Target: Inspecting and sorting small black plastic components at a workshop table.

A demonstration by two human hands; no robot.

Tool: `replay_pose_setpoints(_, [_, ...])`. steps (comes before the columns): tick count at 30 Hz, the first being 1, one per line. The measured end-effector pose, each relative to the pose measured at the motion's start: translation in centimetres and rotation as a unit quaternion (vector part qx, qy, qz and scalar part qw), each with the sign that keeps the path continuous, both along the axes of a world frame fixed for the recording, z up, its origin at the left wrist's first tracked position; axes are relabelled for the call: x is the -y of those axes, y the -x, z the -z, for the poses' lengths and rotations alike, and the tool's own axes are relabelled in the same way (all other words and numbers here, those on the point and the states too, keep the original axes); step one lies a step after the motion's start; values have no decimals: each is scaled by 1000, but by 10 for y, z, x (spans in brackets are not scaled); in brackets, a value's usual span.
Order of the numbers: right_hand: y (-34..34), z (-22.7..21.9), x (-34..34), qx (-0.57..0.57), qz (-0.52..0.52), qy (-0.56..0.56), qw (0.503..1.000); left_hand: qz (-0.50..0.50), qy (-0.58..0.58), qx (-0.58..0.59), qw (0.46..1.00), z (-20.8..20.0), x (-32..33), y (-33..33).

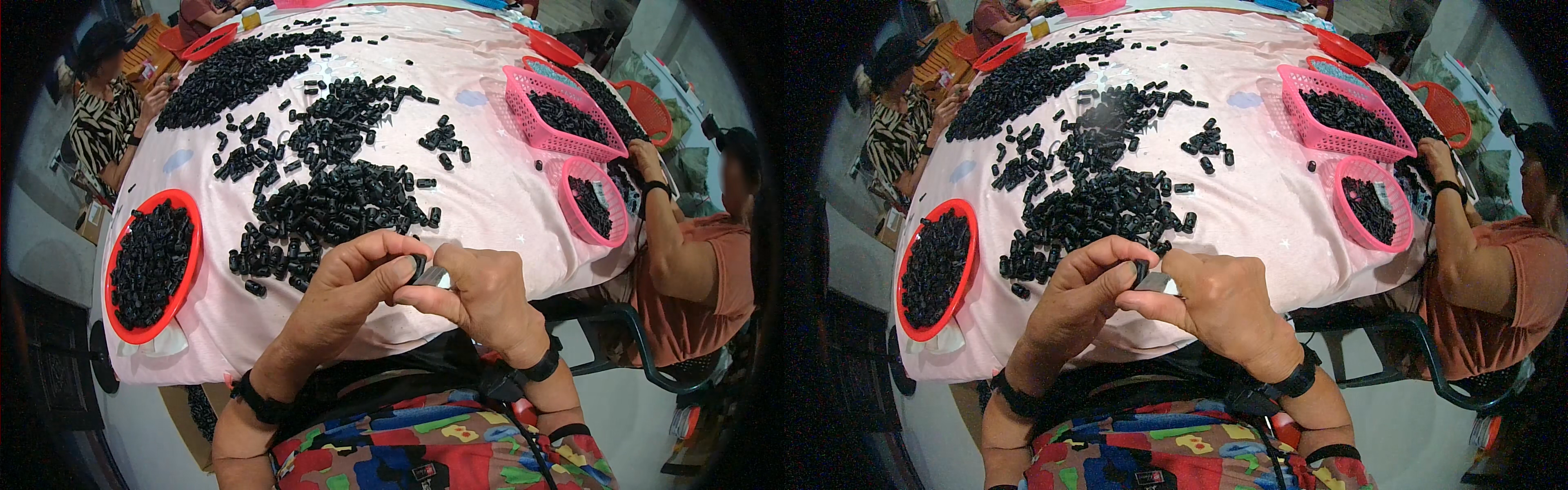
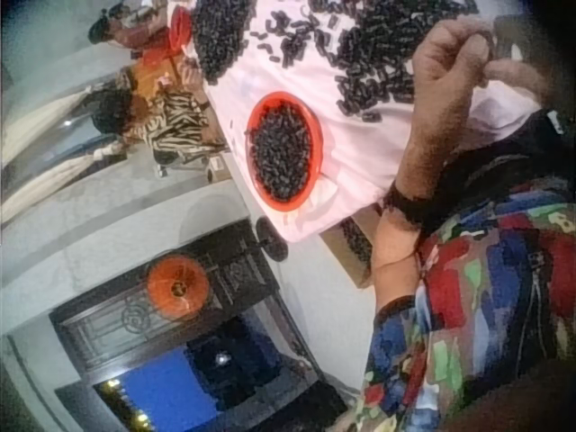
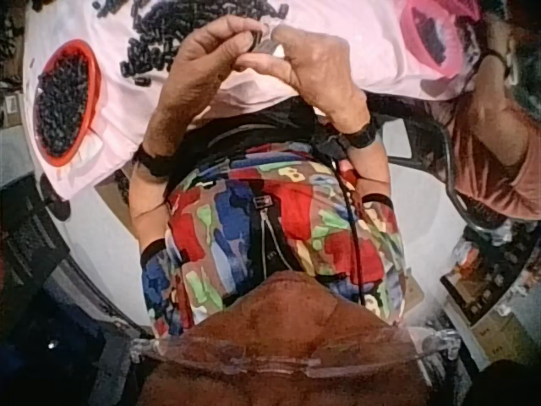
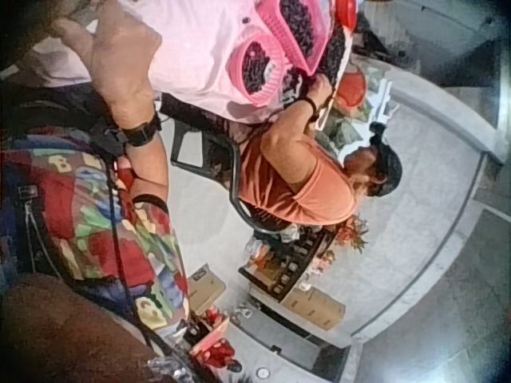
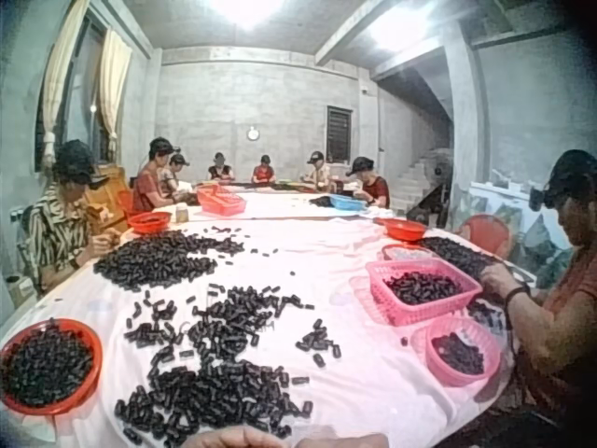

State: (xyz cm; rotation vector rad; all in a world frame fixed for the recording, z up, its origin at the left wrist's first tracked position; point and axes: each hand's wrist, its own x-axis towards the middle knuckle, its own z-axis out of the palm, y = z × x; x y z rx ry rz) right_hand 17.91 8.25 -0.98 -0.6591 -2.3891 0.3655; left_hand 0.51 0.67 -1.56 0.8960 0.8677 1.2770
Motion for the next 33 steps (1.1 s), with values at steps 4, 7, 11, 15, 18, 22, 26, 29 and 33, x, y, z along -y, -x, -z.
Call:
replay_pose_setpoints(4, [-1, -3, 1, -32, -9, 0, 999, 8, 2, 9, 1000, -3, 1, 1])
replay_pose_setpoints(7, [-1, -3, 0, -43, -3, -1, 999, 10, 1, 12, 1000, -2, 2, 1])
replay_pose_setpoints(11, [-2, -3, 0, -16, 7, 7, 1000, 13, 0, 23, 1000, 0, 1, 1])
replay_pose_setpoints(15, [-1, -4, 0, -11, 2, 0, 1000, 11, -3, 24, 1000, 0, 0, 0])
replay_pose_setpoints(18, [-1, -2, 0, -10, 0, 3, 1000, 8, -3, 19, 1000, -1, 0, 1])
replay_pose_setpoints(22, [-1, -13, 4, -90, -23, 100, 991, 20, 2, 26, 999, -3, 0, 4])
replay_pose_setpoints(26, [3, -17, 4, -157, -78, 181, 968, 23, 7, 2, 1000, -11, -2, 5])
replay_pose_setpoints(29, [4, -22, 3, -162, -109, 199, 961, 40, 10, 2, 999, -19, -2, 5])
replay_pose_setpoints(33, [11, -19, 5, -186, -90, 183, 961, 33, 33, 22, 999, -24, -2, 5])
